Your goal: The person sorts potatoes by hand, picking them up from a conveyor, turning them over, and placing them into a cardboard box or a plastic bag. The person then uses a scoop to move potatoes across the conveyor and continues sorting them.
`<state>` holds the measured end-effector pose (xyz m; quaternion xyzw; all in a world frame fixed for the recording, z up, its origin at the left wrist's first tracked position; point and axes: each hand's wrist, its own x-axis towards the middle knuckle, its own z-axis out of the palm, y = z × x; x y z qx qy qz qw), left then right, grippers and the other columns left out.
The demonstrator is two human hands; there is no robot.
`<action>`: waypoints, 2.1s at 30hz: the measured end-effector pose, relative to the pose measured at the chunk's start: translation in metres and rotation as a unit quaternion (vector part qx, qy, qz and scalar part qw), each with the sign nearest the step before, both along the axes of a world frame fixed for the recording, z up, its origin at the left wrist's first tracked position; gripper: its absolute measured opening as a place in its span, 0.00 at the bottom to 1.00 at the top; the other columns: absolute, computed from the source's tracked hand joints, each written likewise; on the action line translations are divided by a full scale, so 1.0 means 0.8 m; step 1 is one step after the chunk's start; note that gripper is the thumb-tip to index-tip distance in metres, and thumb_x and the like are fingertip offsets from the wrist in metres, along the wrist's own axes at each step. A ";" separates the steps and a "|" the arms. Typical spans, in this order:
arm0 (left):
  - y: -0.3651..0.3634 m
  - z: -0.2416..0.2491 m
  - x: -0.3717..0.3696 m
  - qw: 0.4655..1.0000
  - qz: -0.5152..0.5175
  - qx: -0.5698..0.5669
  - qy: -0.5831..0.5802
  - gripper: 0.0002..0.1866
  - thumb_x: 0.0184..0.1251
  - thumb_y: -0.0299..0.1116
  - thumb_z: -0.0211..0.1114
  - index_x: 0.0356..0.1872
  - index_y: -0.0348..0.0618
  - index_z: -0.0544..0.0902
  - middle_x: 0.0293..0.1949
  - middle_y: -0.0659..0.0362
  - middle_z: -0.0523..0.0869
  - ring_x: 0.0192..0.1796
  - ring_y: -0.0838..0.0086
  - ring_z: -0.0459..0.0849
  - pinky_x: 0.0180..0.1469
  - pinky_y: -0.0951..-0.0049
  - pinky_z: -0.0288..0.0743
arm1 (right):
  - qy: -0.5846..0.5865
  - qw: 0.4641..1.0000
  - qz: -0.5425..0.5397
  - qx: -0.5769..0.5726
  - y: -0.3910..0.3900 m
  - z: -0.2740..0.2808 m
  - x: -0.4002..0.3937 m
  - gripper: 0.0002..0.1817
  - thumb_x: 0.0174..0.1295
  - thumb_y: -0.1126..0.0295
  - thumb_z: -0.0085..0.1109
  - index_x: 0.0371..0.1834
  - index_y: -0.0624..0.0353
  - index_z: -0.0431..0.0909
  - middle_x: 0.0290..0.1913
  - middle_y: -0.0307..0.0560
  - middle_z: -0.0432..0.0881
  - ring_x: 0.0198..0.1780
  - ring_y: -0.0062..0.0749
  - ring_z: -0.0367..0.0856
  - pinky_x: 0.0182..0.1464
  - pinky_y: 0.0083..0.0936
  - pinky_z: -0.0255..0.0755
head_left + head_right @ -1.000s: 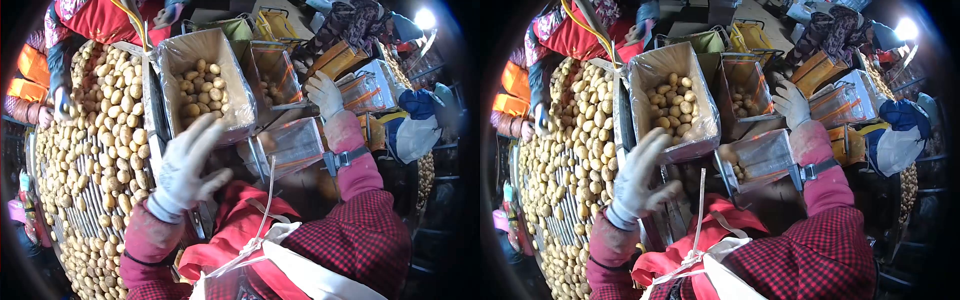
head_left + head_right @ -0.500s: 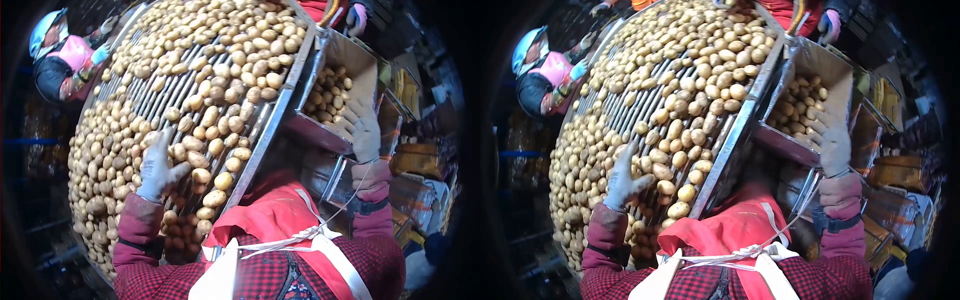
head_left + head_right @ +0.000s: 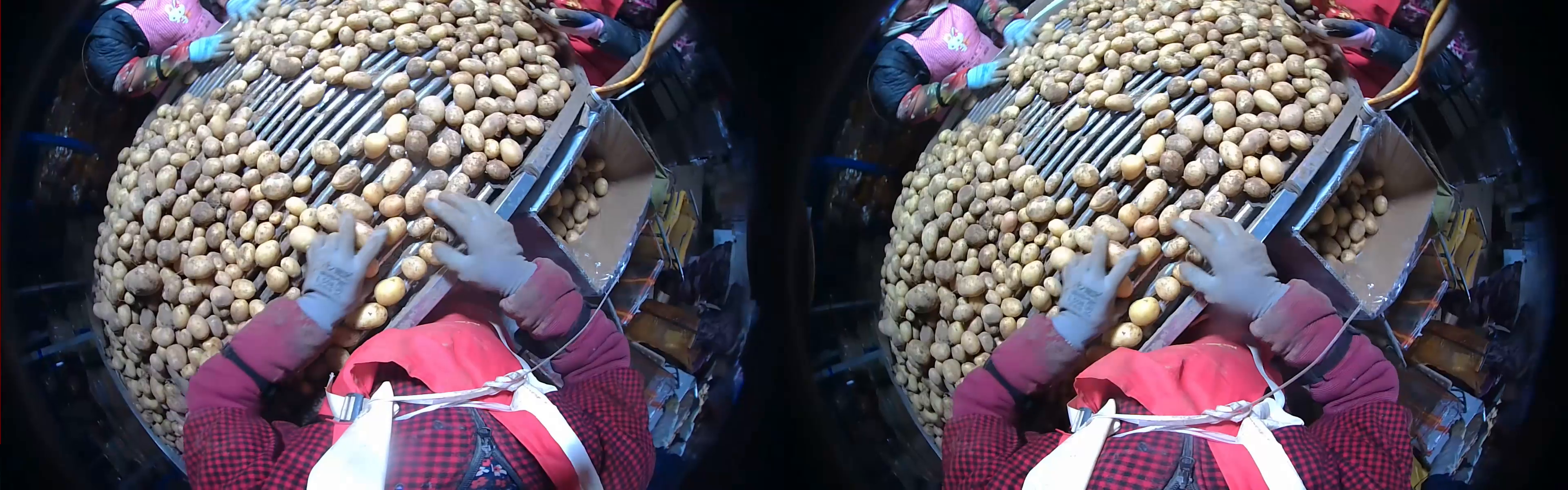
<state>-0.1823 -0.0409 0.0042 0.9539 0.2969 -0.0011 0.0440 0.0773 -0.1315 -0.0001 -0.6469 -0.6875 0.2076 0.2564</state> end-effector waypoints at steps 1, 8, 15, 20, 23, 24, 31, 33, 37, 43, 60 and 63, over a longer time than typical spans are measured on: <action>0.002 -0.008 0.012 1.000 0.018 -0.026 0.000 0.48 0.44 0.41 0.81 0.73 0.63 0.72 0.70 0.37 0.67 0.48 0.54 0.82 0.52 0.51 0.73 | 0.000 1.000 0.002 -0.002 0.005 -0.001 -0.004 0.34 0.61 0.57 0.67 0.73 0.47 0.72 0.68 0.55 0.74 0.68 0.53 0.74 0.66 0.44 0.72; 0.041 -0.026 0.069 0.993 0.027 -0.095 -0.070 0.46 0.52 0.44 0.80 0.76 0.62 0.69 0.71 0.32 0.64 0.51 0.43 0.83 0.52 0.52 0.79 | -0.093 0.996 0.015 -0.002 0.034 -0.013 0.005 0.38 0.56 0.55 0.71 0.73 0.44 0.72 0.71 0.54 0.66 0.60 0.56 0.75 0.61 0.48 0.74; 0.125 -0.061 0.171 0.988 0.016 -0.085 -0.129 0.49 0.52 0.33 0.77 0.78 0.62 0.63 0.69 0.37 0.66 0.55 0.42 0.82 0.46 0.50 0.83 | -0.175 0.983 -0.056 -0.001 0.094 -0.032 0.075 0.43 0.56 0.51 0.73 0.76 0.37 0.66 0.72 0.54 0.66 0.66 0.54 0.72 0.65 0.46 0.73; 0.206 -0.062 0.239 0.991 0.024 -0.080 -0.109 0.46 0.56 0.36 0.77 0.77 0.65 0.64 0.64 0.42 0.74 0.56 0.44 0.83 0.56 0.50 0.81 | -0.094 0.991 -0.094 0.022 0.177 -0.056 0.139 0.41 0.59 0.56 0.69 0.78 0.35 0.64 0.71 0.48 0.70 0.70 0.50 0.71 0.66 0.45 0.74; 0.257 -0.071 0.265 0.984 0.078 -0.030 -0.157 0.42 0.63 0.43 0.74 0.77 0.64 0.63 0.66 0.46 0.74 0.59 0.46 0.82 0.57 0.50 0.80 | -0.167 0.977 -0.115 -0.068 0.214 -0.037 0.158 0.38 0.58 0.56 0.70 0.75 0.39 0.70 0.69 0.48 0.74 0.68 0.48 0.75 0.71 0.38 0.70; 0.267 -0.061 0.268 0.978 0.104 -0.022 -0.179 0.42 0.63 0.44 0.73 0.77 0.64 0.63 0.67 0.46 0.74 0.60 0.46 0.81 0.58 0.50 0.79 | -0.145 0.982 -0.115 -0.047 0.227 -0.044 0.177 0.36 0.59 0.56 0.69 0.74 0.41 0.71 0.69 0.49 0.74 0.69 0.47 0.75 0.71 0.37 0.69; 0.260 -0.028 0.167 0.962 0.080 0.013 -0.262 0.37 0.66 0.44 0.72 0.76 0.57 0.69 0.72 0.40 0.71 0.72 0.45 0.72 0.73 0.53 0.67 | -0.073 0.979 -0.157 0.111 0.171 -0.012 0.166 0.24 0.68 0.53 0.60 0.66 0.43 0.80 0.58 0.52 0.83 0.60 0.47 0.82 0.62 0.39 0.75; 0.253 -0.037 0.118 0.953 0.042 0.077 -0.290 0.37 0.64 0.41 0.72 0.75 0.57 0.70 0.70 0.42 0.73 0.68 0.45 0.75 0.67 0.52 0.72 | -0.012 0.994 -0.105 0.040 0.119 0.006 0.130 0.20 0.67 0.57 0.62 0.59 0.49 0.82 0.48 0.52 0.87 0.47 0.47 0.87 0.51 0.39 0.80; 0.222 -0.009 0.018 0.965 0.103 0.074 -0.232 0.35 0.65 0.42 0.71 0.74 0.53 0.72 0.72 0.42 0.72 0.70 0.46 0.74 0.68 0.50 0.70 | -0.104 0.990 0.028 -0.093 0.059 -0.004 0.097 0.22 0.63 0.60 0.64 0.60 0.50 0.81 0.50 0.48 0.83 0.51 0.47 0.83 0.54 0.43 0.77; 0.185 0.016 -0.115 0.960 0.245 0.089 -0.104 0.36 0.67 0.42 0.70 0.76 0.48 0.70 0.73 0.41 0.71 0.75 0.47 0.69 0.75 0.51 0.63 | -0.222 0.958 0.032 -0.176 0.076 -0.012 0.081 0.22 0.62 0.57 0.64 0.59 0.45 0.80 0.53 0.48 0.80 0.51 0.49 0.84 0.52 0.47 0.78; 0.187 0.096 -0.530 0.716 0.634 0.286 -0.061 0.35 0.69 0.60 0.61 0.73 0.59 0.73 0.71 0.49 0.76 0.74 0.50 0.70 0.75 0.53 0.62 | -0.210 0.967 -0.063 -0.131 0.086 -0.054 0.108 0.16 0.61 0.62 0.68 0.53 0.46 0.80 0.49 0.47 0.81 0.49 0.49 0.83 0.49 0.45 0.77; 0.187 0.117 -0.514 0.698 0.677 0.231 -0.015 0.36 0.67 0.62 0.61 0.73 0.59 0.73 0.73 0.48 0.73 0.73 0.47 0.71 0.74 0.52 0.64 | -0.201 0.968 -0.088 -0.121 0.087 -0.059 0.109 0.13 0.61 0.65 0.68 0.50 0.47 0.82 0.46 0.48 0.82 0.48 0.49 0.83 0.50 0.43 0.76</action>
